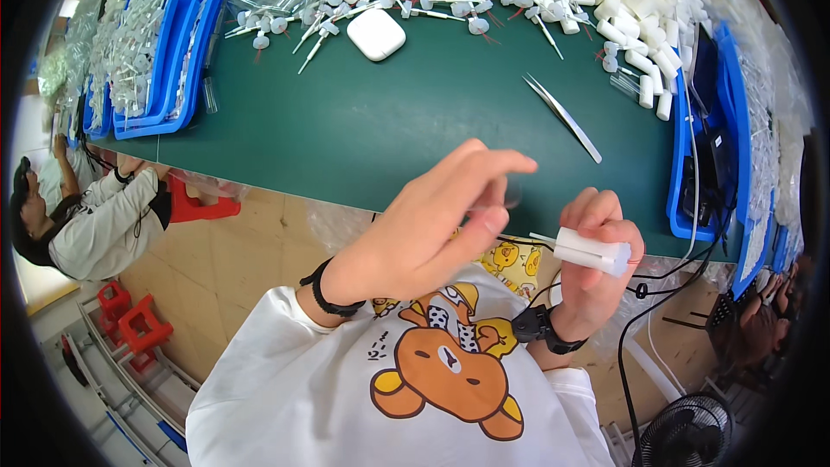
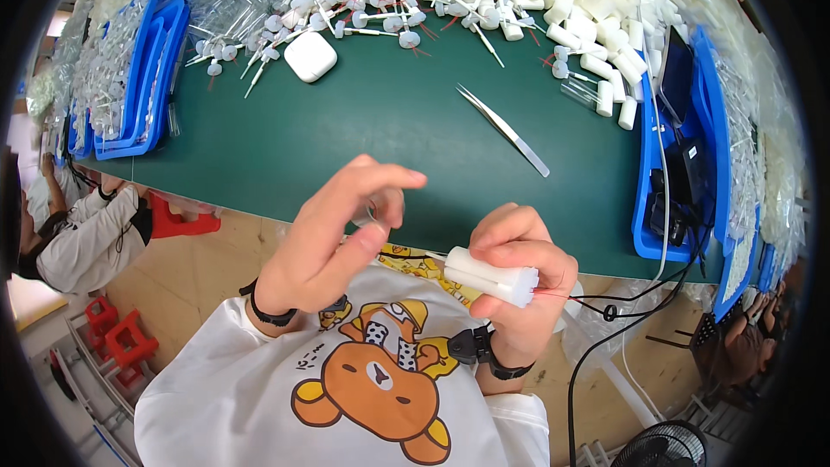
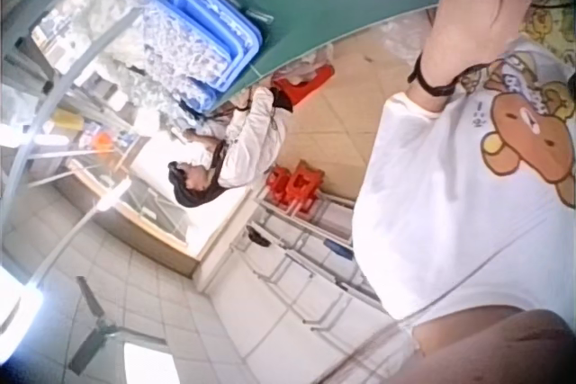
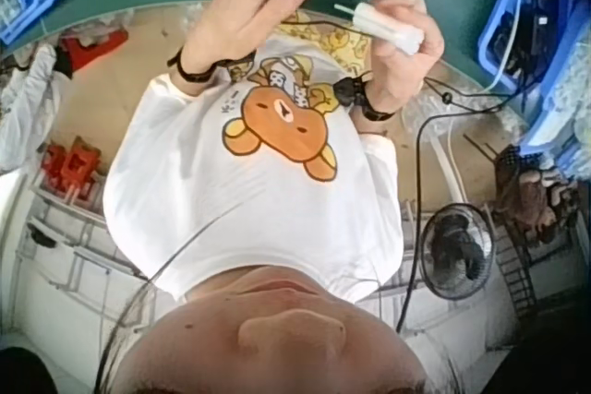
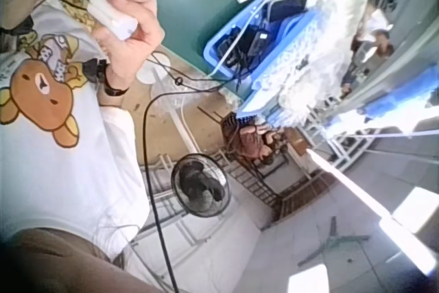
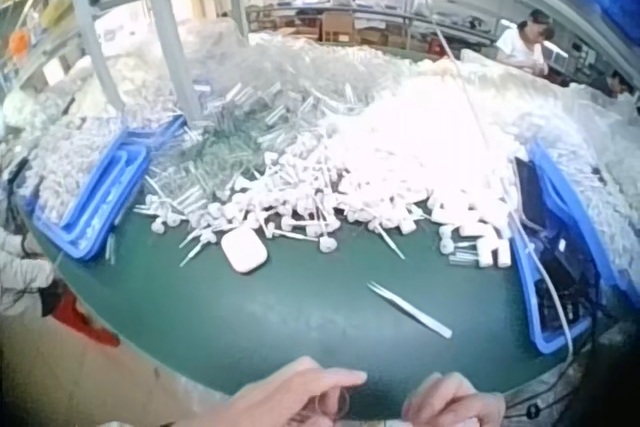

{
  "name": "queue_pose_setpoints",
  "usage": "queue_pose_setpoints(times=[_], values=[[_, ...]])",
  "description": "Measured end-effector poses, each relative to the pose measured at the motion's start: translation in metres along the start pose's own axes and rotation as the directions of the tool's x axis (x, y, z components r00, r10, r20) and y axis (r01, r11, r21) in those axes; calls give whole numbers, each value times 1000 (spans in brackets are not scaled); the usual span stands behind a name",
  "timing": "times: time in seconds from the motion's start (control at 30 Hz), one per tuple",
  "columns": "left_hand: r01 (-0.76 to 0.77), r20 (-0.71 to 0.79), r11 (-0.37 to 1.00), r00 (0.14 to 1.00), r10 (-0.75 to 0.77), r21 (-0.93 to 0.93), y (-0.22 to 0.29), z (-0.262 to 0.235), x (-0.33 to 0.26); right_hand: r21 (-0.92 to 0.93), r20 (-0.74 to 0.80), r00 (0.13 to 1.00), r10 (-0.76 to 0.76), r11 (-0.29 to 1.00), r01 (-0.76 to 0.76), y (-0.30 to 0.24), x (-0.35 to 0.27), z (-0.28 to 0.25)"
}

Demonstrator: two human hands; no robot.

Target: Assembling small white and clear plastic components at a factory workbench using hands and tweezers.

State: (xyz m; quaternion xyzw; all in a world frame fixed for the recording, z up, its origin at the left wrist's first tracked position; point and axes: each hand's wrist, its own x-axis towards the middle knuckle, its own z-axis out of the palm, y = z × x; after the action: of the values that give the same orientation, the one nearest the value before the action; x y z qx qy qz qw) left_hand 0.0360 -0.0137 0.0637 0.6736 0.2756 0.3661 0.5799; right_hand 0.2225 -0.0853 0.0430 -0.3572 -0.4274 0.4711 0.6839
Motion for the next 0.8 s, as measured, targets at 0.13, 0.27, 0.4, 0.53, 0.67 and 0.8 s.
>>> queue_pose_setpoints(times=[0.13,0.27,0.4,0.53,0.67,0.8], values=[[-52,159,992,987,33,112,5,3,1,-26,-62,993,-97,995,96,-2,3,4],[-135,197,973,975,98,188,4,9,-1,-210,-48,983,-180,964,166,-7,4,1],[-159,220,947,971,97,281,5,10,0,-247,32,986,-167,954,169,-11,6,-1],[-191,234,933,965,121,305,6,13,1,-340,95,986,-135,927,159,-11,7,0],[-215,229,902,964,135,375,2,14,1,-420,147,987,-59,900,116,-17,12,-1],[-179,237,888,968,82,423,-2,16,2,-468,117,990,73,884,-10,-20,11,1]])
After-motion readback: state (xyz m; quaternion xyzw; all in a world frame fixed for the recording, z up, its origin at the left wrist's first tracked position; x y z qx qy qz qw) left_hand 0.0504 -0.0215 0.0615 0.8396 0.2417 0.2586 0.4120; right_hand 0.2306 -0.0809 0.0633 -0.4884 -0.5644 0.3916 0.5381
